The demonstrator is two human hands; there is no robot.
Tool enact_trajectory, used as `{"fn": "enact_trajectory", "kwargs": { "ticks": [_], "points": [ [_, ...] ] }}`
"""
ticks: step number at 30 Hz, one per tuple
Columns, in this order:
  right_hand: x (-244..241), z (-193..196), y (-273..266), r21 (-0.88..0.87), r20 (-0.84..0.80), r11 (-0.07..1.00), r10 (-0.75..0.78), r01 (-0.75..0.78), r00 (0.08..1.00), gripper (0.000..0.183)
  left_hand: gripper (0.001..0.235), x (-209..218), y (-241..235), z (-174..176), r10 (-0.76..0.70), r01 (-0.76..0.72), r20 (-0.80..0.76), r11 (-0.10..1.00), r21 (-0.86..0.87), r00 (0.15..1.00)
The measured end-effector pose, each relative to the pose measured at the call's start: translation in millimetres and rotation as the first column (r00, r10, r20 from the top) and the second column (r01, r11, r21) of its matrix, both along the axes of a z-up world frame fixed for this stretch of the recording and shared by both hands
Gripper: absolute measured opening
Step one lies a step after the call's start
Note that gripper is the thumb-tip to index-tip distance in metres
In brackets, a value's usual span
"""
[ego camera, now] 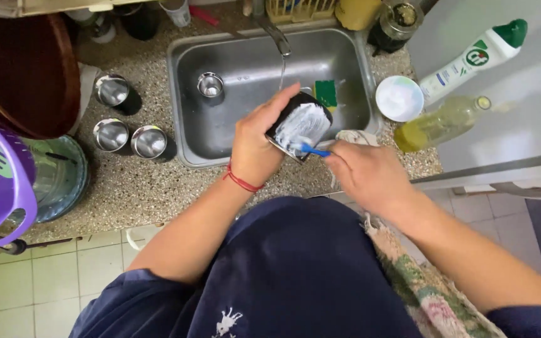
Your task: The person scrubs the inside and outside of a metal cup using a toothbrush and dish soap. They rinse the cup under running water from the faucet and place it on the counter. The person repeats this process for a second metal cup.
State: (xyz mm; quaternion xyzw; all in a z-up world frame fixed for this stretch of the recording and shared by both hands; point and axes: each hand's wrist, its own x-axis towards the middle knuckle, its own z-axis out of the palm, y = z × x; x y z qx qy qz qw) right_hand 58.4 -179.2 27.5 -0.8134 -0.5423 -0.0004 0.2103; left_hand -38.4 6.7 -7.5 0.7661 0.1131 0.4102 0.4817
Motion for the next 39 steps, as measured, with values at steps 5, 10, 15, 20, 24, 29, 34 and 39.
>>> {"fn": "enact_trajectory", "kwargs": {
  "ticks": [5, 10, 15, 20, 24, 29, 34, 39],
  "points": [
    [21.8, -16.9, -12.2, -0.024, 0.05, 0.997, -0.073, 0.075, 0.996, 0.031, 0.053, -0.9, 6.5, 2.5, -0.002, 0.002, 0.003, 1.0, 0.002, 1.0],
    [15.9, -11.2, -6.9, 0.002, 0.037, 0.999, -0.053, 0.053, 0.998, 0.034, 0.052, 1.9, 1.5, 2.8, 0.011, -0.011, -0.002, 1.0, 0.02, 1.0],
    [4.8, -11.4, -8.4, -0.056, 0.057, 0.994, -0.089, 0.093, 0.994, 0.032, 0.053, 6.4, -1.4, -1.5, -0.016, 0.014, -0.054, 1.0, -0.026, 0.998],
    [18.4, 0.6, -7.4, -0.087, -0.021, 0.978, -0.195, 0.192, 0.981, 0.035, 0.056, 5.1, 7.0, -0.7, -0.051, 0.05, -0.009, 0.994, -0.093, 0.999],
    [8.0, -4.3, -2.7, -0.102, -0.09, 0.991, -0.093, 0.084, 0.992, 0.039, 0.056, 5.6, 6.5, 2.6, -0.076, 0.074, -0.022, 0.993, -0.089, 0.997],
    [-8.7, 34.4, 7.9, -0.127, -0.403, 0.981, -0.188, 0.149, 0.895, 0.031, 0.057, 3.6, 12.2, 9.7, -0.075, 0.071, -0.04, 0.994, -0.087, 0.996],
    [21.6, 27.4, 11.7, -0.06, -0.836, 0.993, 0.004, -0.098, 0.548, 0.05, 0.055, 3.2, 13.4, 15.7, -0.056, 0.051, -0.079, 0.996, -0.07, 0.995],
    [24.6, 12.6, 4.2, 0.112, -0.491, 0.989, -0.03, 0.098, 0.87, 0.029, 0.052, 3.3, 12.2, 2.9, -0.047, 0.04, -0.091, 0.996, -0.081, 0.995]
  ]
}}
